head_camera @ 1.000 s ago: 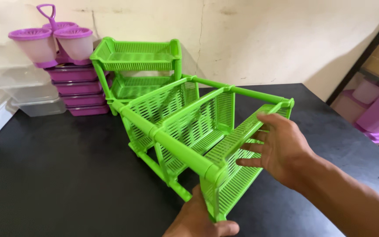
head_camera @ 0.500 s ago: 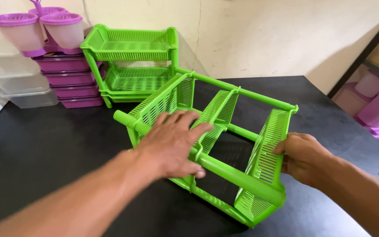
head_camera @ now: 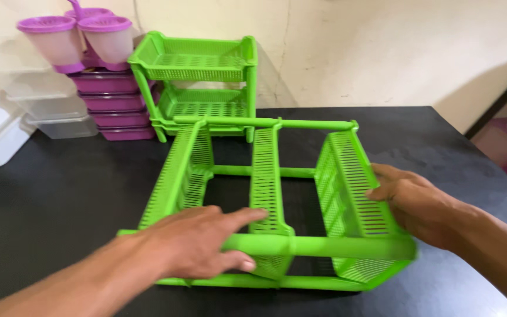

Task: The person disassembles a green plastic three-tier storage rack by removing the vertical poles and stacking the trays. They then reassemble the rack by inserting the poles into the tray holes and stacking the trays back into a three-tier structure.

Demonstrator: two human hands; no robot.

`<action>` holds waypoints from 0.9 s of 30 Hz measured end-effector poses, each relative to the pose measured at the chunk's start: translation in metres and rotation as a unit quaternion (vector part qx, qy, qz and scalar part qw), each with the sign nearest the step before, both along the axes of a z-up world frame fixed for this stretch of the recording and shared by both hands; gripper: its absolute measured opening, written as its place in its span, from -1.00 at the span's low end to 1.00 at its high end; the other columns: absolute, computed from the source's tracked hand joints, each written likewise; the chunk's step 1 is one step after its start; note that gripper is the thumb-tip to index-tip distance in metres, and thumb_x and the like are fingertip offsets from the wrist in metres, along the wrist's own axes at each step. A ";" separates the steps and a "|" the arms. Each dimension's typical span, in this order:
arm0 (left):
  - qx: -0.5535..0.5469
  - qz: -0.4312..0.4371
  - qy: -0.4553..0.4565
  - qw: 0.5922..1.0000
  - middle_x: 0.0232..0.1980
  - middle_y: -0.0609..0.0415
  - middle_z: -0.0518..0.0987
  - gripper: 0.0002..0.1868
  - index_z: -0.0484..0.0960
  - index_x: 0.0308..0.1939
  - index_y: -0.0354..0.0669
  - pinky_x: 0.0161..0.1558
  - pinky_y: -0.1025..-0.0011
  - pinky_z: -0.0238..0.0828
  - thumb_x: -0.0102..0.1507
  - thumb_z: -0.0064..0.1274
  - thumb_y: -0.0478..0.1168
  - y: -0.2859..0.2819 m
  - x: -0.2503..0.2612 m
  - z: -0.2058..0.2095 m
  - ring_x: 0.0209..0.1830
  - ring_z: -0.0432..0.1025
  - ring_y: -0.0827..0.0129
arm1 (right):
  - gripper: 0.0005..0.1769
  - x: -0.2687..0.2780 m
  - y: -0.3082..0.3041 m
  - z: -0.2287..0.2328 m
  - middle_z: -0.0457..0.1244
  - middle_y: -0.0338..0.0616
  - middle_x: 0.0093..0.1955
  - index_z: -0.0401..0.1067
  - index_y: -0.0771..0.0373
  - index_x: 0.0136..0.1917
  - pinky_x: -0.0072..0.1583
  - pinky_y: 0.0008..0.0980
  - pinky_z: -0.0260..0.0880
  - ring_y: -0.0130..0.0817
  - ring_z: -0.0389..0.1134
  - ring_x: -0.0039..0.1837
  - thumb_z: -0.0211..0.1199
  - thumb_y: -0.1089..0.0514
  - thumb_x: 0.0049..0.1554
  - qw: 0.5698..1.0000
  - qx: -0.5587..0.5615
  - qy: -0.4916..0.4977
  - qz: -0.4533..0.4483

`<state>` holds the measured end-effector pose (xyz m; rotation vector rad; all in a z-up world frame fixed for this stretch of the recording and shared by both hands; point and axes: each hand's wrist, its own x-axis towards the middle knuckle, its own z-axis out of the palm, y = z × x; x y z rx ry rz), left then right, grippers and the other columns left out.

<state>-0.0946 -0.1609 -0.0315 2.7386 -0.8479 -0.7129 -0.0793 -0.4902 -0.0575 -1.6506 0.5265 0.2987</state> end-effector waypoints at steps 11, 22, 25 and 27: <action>-0.021 0.010 -0.279 0.960 0.52 -0.26 0.04 0.08 0.18 0.37 -0.43 0.35 -0.17 -0.13 0.19 0.22 0.39 0.038 0.035 -0.035 0.58 -0.05 -0.17 | -0.37 0.025 0.067 -0.001 0.34 -0.06 0.31 0.32 0.25 0.44 0.31 0.04 0.42 -0.21 0.34 0.37 0.25 0.04 0.14 0.988 -0.058 0.010 0.144; -0.127 0.031 -0.264 0.956 0.18 -0.18 0.47 -0.29 0.34 0.38 -0.10 0.24 -0.09 0.16 0.25 0.03 0.15 -0.033 0.038 -0.051 0.25 0.36 -0.03 | -0.17 0.043 0.067 -0.034 0.41 0.13 0.26 0.09 0.07 0.59 0.13 -0.11 0.56 -0.11 0.51 0.19 0.29 0.34 0.12 0.958 0.085 -0.140 0.237; -0.085 0.018 -0.171 0.981 -0.03 0.00 0.61 -0.52 0.42 0.28 0.02 -0.06 0.00 0.39 0.34 -0.02 0.08 -0.041 0.048 -0.048 -0.06 0.51 -0.01 | -0.32 0.042 0.070 -0.042 0.45 0.05 0.10 0.31 0.24 0.48 0.07 -0.24 0.62 -0.25 0.53 0.08 0.28 0.27 0.08 0.959 0.012 -0.119 0.256; -0.080 0.023 -0.166 0.983 -0.12 0.02 0.62 -0.54 0.44 0.25 0.10 -0.19 -0.02 0.43 0.33 0.00 0.10 -0.040 0.051 -0.045 -0.19 0.53 -0.04 | -0.34 0.043 0.069 -0.040 0.45 0.04 0.09 0.33 0.27 0.46 0.09 -0.24 0.62 -0.27 0.51 0.08 0.29 0.29 0.09 0.956 0.017 -0.120 0.266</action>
